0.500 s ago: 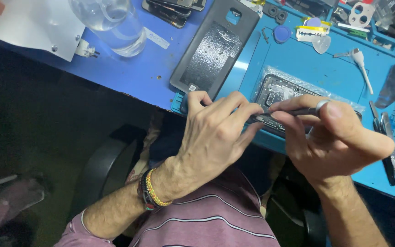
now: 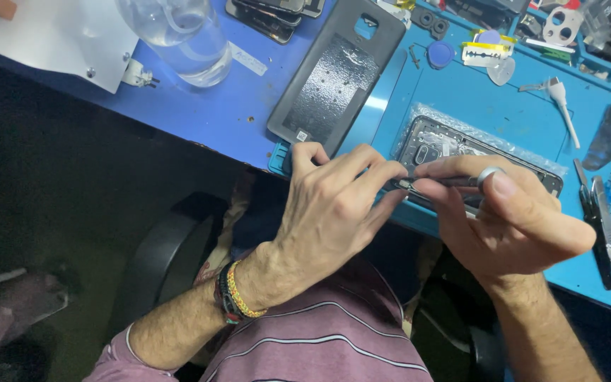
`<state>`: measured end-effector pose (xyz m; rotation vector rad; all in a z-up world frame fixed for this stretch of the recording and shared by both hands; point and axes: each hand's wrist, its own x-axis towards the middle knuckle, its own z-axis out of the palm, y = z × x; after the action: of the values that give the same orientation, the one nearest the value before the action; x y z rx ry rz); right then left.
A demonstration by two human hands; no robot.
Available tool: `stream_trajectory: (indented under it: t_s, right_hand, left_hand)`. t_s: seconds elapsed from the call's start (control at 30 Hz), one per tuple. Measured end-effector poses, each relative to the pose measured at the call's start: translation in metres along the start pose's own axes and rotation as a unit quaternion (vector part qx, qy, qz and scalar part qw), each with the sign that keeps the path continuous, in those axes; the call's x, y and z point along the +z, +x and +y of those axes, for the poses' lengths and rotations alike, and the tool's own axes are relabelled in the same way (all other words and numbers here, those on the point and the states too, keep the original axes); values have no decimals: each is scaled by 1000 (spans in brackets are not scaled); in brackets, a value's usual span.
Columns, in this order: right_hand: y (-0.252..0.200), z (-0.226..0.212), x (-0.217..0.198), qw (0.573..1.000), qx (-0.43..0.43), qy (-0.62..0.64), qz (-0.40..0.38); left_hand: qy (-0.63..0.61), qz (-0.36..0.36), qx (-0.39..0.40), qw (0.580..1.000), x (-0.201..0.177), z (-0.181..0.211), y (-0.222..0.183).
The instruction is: Repairing a smartphone by using a precision screwdriver on internal components
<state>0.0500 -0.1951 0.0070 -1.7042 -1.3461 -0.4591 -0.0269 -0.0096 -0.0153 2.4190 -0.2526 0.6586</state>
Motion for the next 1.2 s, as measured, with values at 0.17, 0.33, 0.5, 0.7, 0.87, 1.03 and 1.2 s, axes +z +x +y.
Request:
stream_trajectory:
  t_s: [0.17, 0.33, 0.5, 0.7, 0.87, 1.03, 1.2]
  right_hand:
    - [0, 2, 1, 999, -12, -46, -14]
    - [6, -4, -1, 995, 82, 57, 12]
    - [14, -15, -19, 989, 103, 66, -88]
    - [-9, -2, -13, 982, 145, 104, -59]
    - [-13, -4, -4, 993, 102, 52, 2]
    - [6, 12, 4, 1000, -5, 26, -11]
    - [-5, 3, 3, 997, 76, -10, 25]
  left_hand:
    - [3, 4, 5, 1000, -4, -2, -7]
    - [-97, 35, 241, 965, 2, 14, -34]
    - [30, -1, 227, 973, 74, 51, -36]
    - [215, -13, 89, 972, 121, 70, 2]
    - [297, -136, 57, 943, 122, 74, 10]
    - [-95, -132, -27, 986, 160, 62, -18]
    - [219, -91, 11, 971, 113, 73, 12]
